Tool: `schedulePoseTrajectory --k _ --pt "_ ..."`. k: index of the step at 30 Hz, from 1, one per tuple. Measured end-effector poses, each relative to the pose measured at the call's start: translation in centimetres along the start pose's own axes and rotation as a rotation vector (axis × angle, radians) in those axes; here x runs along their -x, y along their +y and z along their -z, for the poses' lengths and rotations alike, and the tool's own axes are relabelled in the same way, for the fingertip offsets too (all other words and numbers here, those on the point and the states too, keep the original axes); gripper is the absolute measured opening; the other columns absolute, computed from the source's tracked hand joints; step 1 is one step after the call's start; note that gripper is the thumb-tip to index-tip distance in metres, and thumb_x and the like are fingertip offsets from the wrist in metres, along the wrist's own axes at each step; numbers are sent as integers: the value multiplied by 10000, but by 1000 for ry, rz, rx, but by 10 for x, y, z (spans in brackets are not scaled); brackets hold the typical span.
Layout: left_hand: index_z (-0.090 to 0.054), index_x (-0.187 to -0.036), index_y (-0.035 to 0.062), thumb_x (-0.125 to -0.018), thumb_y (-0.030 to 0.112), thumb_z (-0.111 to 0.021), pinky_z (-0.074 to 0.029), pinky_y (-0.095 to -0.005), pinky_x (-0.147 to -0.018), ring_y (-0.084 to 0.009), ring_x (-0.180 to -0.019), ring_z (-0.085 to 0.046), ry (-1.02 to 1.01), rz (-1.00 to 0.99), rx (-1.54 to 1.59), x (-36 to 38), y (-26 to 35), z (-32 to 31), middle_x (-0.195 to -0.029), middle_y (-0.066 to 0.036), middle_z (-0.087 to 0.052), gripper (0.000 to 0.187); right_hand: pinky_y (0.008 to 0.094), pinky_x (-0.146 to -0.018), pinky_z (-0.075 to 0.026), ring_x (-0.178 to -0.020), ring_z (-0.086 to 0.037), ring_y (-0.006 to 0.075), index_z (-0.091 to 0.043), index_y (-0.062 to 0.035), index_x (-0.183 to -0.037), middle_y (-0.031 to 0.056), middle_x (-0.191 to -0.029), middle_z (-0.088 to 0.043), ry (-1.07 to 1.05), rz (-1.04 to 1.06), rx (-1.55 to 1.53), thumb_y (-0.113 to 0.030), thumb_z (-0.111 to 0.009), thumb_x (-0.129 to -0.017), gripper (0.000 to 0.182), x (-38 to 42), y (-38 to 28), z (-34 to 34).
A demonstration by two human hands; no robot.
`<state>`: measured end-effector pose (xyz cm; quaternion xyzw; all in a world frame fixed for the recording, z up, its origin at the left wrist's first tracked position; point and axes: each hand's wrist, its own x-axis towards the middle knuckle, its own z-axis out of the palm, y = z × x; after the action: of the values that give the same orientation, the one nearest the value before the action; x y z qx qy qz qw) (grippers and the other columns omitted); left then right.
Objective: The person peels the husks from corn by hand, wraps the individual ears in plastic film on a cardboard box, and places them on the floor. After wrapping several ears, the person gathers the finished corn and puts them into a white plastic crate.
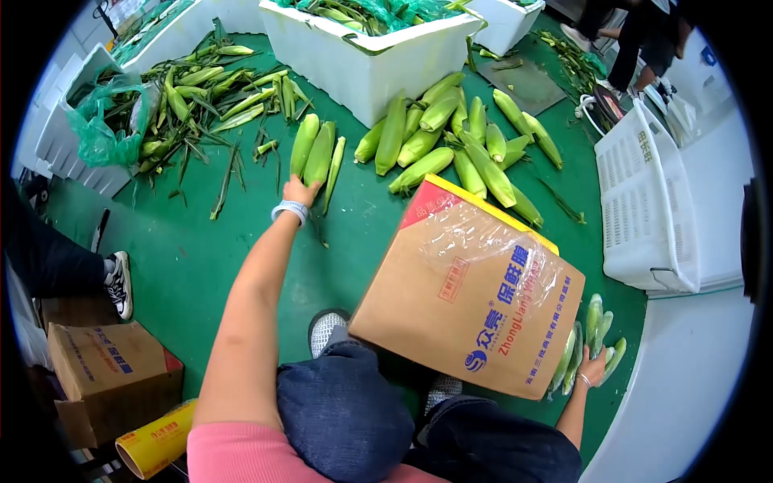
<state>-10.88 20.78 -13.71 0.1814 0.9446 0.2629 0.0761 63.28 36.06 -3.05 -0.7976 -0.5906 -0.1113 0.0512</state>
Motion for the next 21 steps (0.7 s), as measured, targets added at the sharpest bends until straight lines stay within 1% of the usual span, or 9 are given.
schedulePoseTrajectory --k 3,5,9,10,11,14,15,17,21 --pt "-433 -1164 -35 -638 445 -737 -431 -398 -876 -386 -1018 -526 -75 4 -14 -8 5 -23 -1098 -270 -534 774 413 -841 -425 -988 -516 327 -517 -85 -1152 137 -1068 -545 -39 261 69 -178 -688 -694 498 -6 27 -27" --pt "-365 -1220 -27 -625 431 -754 -432 -409 -874 -394 -1004 -530 -4 42 -4 -12 11 -34 -1093 -283 -529 845 411 -849 -421 -1003 -508 327 -530 -60 -1119 148 -1072 -545 -147 142 60 -127 -657 -699 444 -11 28 -43" --pt "-389 -1193 -12 -633 385 -765 -431 -416 -877 -402 -987 -533 -67 32 -25 -24 20 -26 -1073 -271 -543 782 416 -881 -398 -1005 -501 351 -529 -21 -1097 168 -1070 -543 -70 250 -164 -94 -634 -708 409 -10 13 -49" --pt "-427 -1136 -11 -649 390 -758 -499 -418 -740 -373 -875 -592 -123 -1 -61 -35 16 -28 -1005 -241 -578 712 422 -901 -382 -1016 -494 360 -518 -13 -1120 180 -1069 -544 -63 278 -199 -86 -622 -720 420 -8 5 -45" --pt "-460 -1084 12 -694 388 -732 -520 -348 -528 -268 -664 -617 -265 172 202 -30 32 -14 -920 -176 -607 606 422 -901 -382 -1016 -494 360 -518 -13 -1120 180 -1069 -544 -64 267 -202 -86 -622 -720 420 -9 -4 -39" --pt "-446 -1112 18 -813 340 -630 -435 -230 -379 -134 -511 -521 -658 555 1237 -45 34 1 -910 -113 -598 477 415 -899 -384 -1020 -501 352 -507 -15 -1142 185 -1067 -547 80 415 -322 -77 -606 -746 414 -12 -32 -18" --pt "-446 -1112 18 -813 340 -630 -435 -230 -379 -134 -511 -521 -664 541 1222 -34 38 12 -910 -113 -598 477 399 -891 -392 -1006 -514 338 -507 -14 -1143 180 -1060 -551 87 443 -438 -73 -599 -758 400 -12 -45 0" --pt "-419 -1169 7 -830 311 -607 -483 -254 -479 -157 -620 -560 -973 341 1592 1 42 38 -980 -134 -582 492 382 -883 -400 -993 -526 324 -506 -14 -1143 175 -1054 -554 96 452 -567 -69 -591 -770 387 -8 -74 30" --pt "-328 -1296 18 -758 179 -649 -498 -373 -812 -257 -975 -548 -1264 -97 1515 100 109 107 -1204 -167 -469 646 316 -677 -463 -729 -575 230 -533 -25 -1095 97 -812 -586 -125 499 -790 -66 -583 -778 324 8 -118 72"
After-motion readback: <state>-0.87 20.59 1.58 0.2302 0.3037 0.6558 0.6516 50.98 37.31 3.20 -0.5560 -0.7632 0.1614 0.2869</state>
